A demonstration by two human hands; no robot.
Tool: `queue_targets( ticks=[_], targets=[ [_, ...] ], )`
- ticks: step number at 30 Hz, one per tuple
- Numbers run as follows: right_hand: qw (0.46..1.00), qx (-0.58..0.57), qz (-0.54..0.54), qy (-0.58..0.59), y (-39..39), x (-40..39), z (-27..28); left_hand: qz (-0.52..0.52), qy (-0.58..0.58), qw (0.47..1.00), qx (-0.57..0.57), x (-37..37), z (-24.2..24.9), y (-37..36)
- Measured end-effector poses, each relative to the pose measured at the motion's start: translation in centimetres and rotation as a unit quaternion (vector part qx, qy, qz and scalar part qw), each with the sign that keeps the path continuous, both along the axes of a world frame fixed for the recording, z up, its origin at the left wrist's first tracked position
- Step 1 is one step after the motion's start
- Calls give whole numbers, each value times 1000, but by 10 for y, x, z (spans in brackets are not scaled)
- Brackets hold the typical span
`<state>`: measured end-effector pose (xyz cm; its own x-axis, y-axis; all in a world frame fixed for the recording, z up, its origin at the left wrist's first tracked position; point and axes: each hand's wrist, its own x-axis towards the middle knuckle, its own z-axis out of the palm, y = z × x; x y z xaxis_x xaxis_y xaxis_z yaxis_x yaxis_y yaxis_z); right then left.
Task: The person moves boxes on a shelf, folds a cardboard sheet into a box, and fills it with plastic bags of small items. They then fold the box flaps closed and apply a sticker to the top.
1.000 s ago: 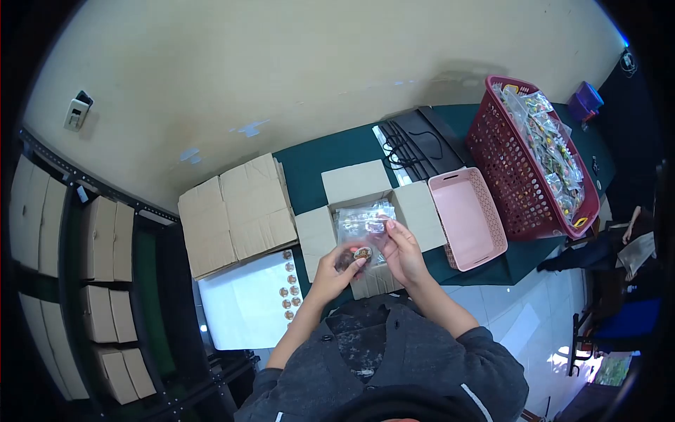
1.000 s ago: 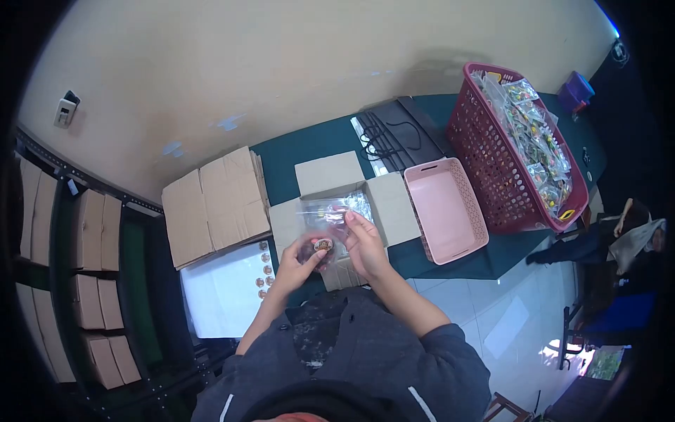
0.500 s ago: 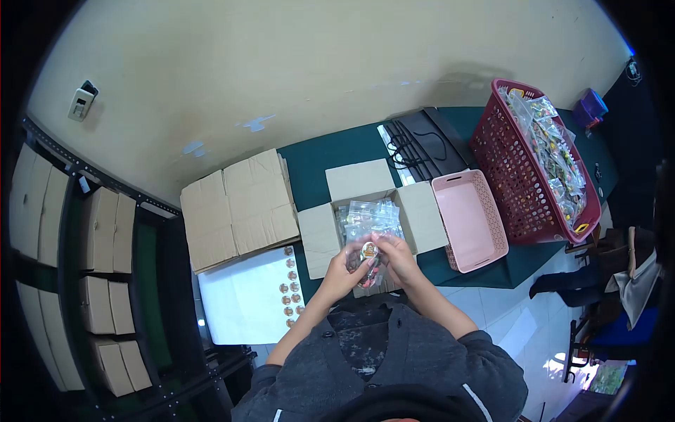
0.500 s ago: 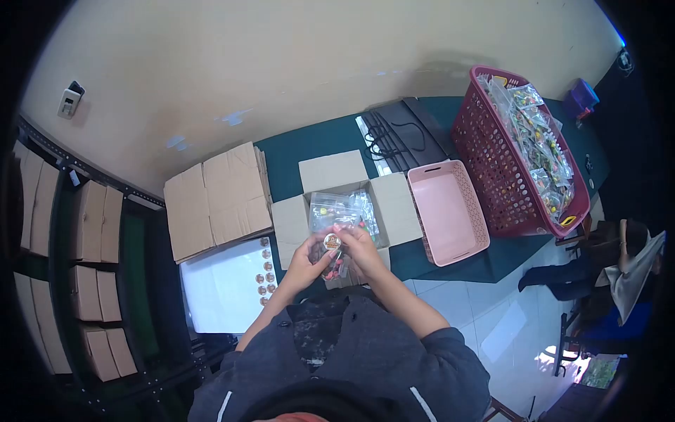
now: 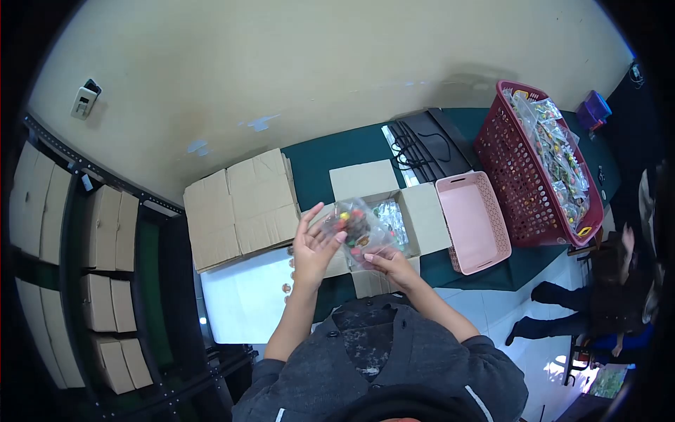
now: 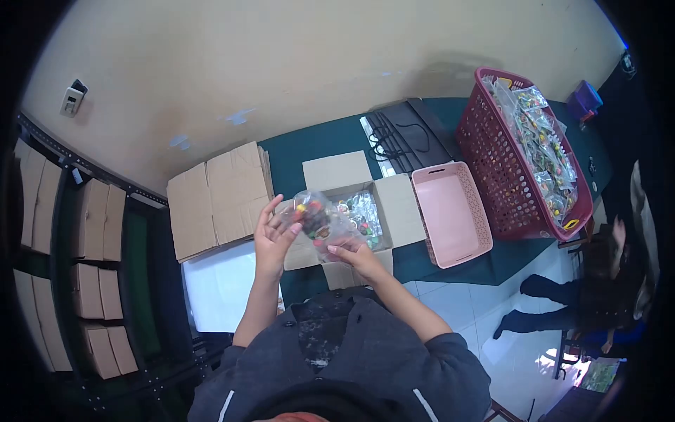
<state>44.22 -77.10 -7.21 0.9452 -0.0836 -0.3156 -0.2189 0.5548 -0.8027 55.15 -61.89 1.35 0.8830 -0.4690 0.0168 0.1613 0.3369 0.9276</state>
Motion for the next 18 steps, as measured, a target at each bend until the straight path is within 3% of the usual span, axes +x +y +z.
queue_targets(
  ticks=[5,7,10,14,18],
  targets=[
    [998,41,38,19,4,3,-1,-5,-2,1000,4,-7,-9,-11],
    [996,5,92,-16,5,3,2,4,22,1000,2,-6,-17,-11],
    [997,-10,77,-23,11,1,15,21,38,999,-4,-4,-23,-10],
    [997,23,67,12,6,1,-8,26,4,1000,16,-5,-23,-6],
    [995,-28,99,-14,10,3,-4,24,14,999,43,-3,-24,-2]
  ],
)
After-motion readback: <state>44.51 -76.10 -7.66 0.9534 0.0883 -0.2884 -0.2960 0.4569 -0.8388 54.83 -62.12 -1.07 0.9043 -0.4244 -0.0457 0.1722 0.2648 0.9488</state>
